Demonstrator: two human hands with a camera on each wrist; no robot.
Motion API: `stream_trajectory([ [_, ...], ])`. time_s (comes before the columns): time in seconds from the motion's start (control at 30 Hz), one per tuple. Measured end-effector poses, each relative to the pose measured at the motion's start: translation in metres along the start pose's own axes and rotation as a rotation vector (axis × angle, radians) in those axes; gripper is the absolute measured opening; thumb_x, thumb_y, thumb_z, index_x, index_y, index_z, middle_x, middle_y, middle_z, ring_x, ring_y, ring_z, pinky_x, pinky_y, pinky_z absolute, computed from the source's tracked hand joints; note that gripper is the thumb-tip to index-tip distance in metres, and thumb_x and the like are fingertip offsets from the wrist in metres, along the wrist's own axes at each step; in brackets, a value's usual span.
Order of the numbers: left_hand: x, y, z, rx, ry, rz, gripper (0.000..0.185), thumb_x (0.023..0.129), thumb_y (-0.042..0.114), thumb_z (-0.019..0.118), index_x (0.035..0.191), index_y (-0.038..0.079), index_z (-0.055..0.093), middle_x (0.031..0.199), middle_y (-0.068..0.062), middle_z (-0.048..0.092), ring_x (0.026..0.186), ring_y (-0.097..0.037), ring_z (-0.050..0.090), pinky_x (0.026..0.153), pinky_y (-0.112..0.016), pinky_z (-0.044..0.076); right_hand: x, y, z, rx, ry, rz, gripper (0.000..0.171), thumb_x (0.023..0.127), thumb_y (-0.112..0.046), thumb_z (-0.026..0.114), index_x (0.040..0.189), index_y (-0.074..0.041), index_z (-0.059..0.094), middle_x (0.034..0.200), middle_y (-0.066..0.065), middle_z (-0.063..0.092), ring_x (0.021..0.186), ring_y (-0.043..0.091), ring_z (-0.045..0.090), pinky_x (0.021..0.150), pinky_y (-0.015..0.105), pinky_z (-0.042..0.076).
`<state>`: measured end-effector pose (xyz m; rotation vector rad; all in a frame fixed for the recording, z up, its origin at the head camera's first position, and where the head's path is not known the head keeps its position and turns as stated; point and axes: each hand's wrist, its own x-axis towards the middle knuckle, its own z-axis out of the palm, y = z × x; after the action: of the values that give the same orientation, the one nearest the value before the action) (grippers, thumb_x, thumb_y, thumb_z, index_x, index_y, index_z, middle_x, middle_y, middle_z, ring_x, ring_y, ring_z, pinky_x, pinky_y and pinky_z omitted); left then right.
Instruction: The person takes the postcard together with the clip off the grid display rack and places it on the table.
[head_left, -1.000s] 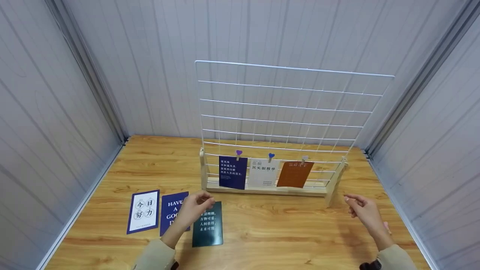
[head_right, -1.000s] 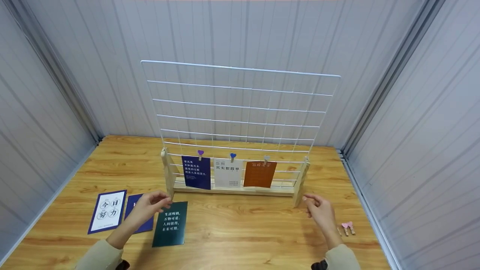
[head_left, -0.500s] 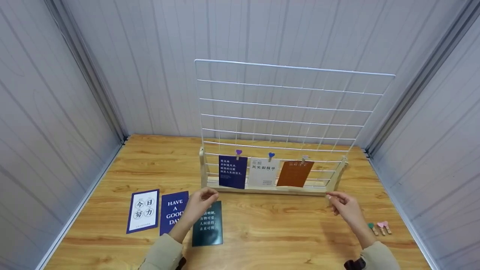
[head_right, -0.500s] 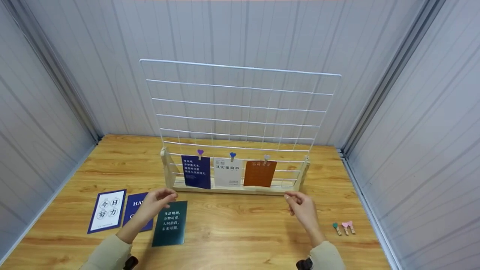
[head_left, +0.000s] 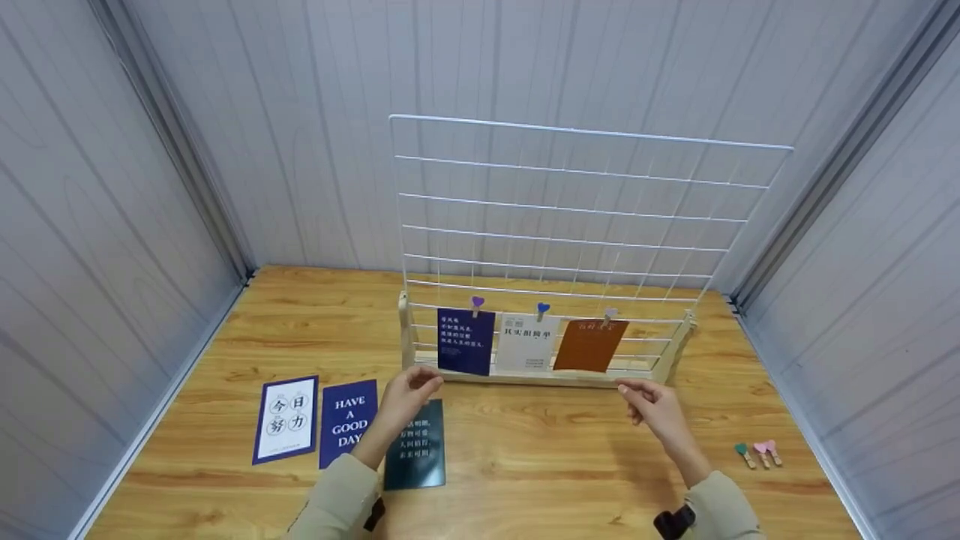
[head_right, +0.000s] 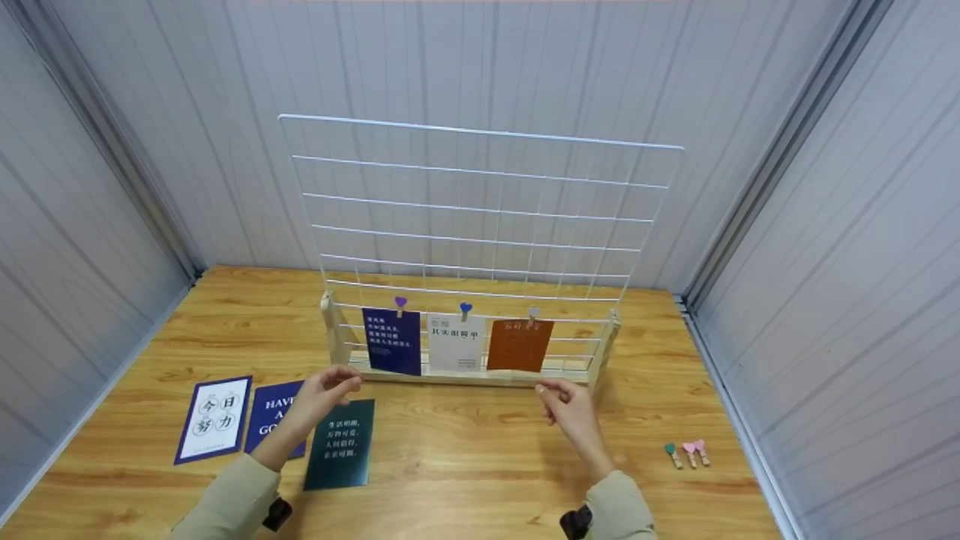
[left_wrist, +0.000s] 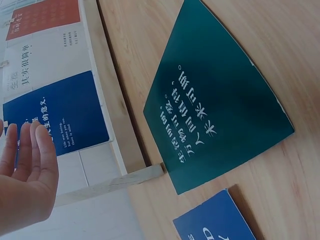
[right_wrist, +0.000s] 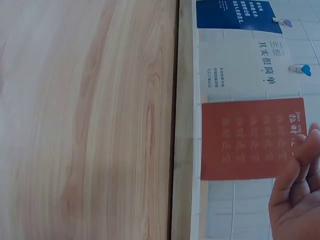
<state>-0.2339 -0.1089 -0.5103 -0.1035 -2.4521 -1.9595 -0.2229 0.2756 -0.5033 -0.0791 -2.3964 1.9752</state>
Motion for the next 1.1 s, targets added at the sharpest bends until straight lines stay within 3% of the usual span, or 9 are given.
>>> stream_trajectory([
  [0.27,0.011,-0.008,0.002,0.022,0.029,0.0,0.019,0.085,0.014,0.058,0.097,-0.001,0.059,0.091,-0.007,0.059,0.086,-0.022,0.054,0.07,-0.033,0.047,0.009,0.001,0.029,0.079,-0.016,0.028,0.023,0.084,-0.009,0.059,0.103,0.005,0.061,0.06,0.01,0.053,0.047,0.011,0.046,0.044,0.022,0.042],
  [0.33,0.011,-0.005,0.002,0.015,0.031,-0.003,0.019,0.085,0.013,0.058,0.097,-0.002,0.059,0.09,-0.008,0.059,0.085,-0.022,0.054,0.07,-0.034,0.047,0.012,0.003,0.036,0.084,-0.03,0.002,0.023,0.085,-0.01,0.059,0.102,0.004,0.062,0.06,0.011,0.053,0.047,0.011,0.046,0.044,0.023,0.043],
  [0.37,0.012,-0.006,0.002,0.008,0.031,-0.005,0.02,0.085,0.013,0.058,0.097,-0.002,0.058,0.09,-0.008,0.058,0.084,-0.022,0.054,0.069,-0.035,0.048,0.025,0.022,0.035,0.104,-0.06,-0.043,0.022,0.085,-0.011,0.058,0.103,0.003,0.062,0.06,0.01,0.053,0.047,0.011,0.046,0.044,0.023,0.042],
  [0.5,0.015,-0.01,0.002,0.006,0.028,0.001,0.022,0.085,0.013,0.058,0.098,-0.004,0.058,0.091,-0.01,0.058,0.083,-0.022,0.054,0.069,-0.037,0.048,0.03,0.025,0.047,0.097,-0.083,-0.082,0.025,0.085,-0.012,0.059,0.102,0.005,0.061,0.059,0.007,0.053,0.047,0.011,0.047,0.043,0.024,0.043],
  [0.57,0.018,-0.017,0.002,0.022,0.036,0.015,0.02,0.085,0.013,0.058,0.097,-0.004,0.058,0.091,-0.01,0.059,0.083,-0.023,0.054,0.068,-0.035,0.048,0.032,0.025,0.053,0.099,-0.09,-0.068,0.025,0.085,-0.011,0.058,0.103,0.007,0.06,0.058,0.006,0.053,0.047,0.011,0.047,0.043,0.022,0.042],
  [0.6,0.019,-0.019,0.002,0.032,0.04,0.022,0.019,0.085,0.011,0.058,0.096,-0.004,0.058,0.09,-0.01,0.059,0.083,-0.023,0.054,0.068,-0.034,0.048,0.022,0.006,0.059,0.08,-0.069,-0.028,0.026,0.085,-0.01,0.058,0.103,0.009,0.059,0.058,0.006,0.053,0.047,0.011,0.047,0.043,0.022,0.042],
  [0.83,0.024,-0.022,0.004,0.083,0.071,0.049,0.014,0.084,0.006,0.058,0.093,-0.004,0.059,0.089,-0.01,0.06,0.084,-0.025,0.055,0.071,-0.035,0.046,0.027,0.004,0.076,0.136,-0.092,0.008,0.03,0.085,-0.006,0.057,0.107,0.014,0.054,0.059,0.003,0.053,0.048,0.009,0.049,0.043,0.021,0.043],
  [1.1,0.031,-0.021,0.004,0.089,0.055,0.0,0.017,0.085,0.008,0.057,0.097,-0.004,0.058,0.092,-0.01,0.058,0.089,-0.026,0.053,0.073,-0.034,0.046,0.037,0.013,0.094,0.211,-0.118,-0.106,0.026,0.082,-0.013,0.061,0.099,0.007,0.062,0.06,0.0,0.055,0.047,0.006,0.048,0.042,0.017,0.041],
])
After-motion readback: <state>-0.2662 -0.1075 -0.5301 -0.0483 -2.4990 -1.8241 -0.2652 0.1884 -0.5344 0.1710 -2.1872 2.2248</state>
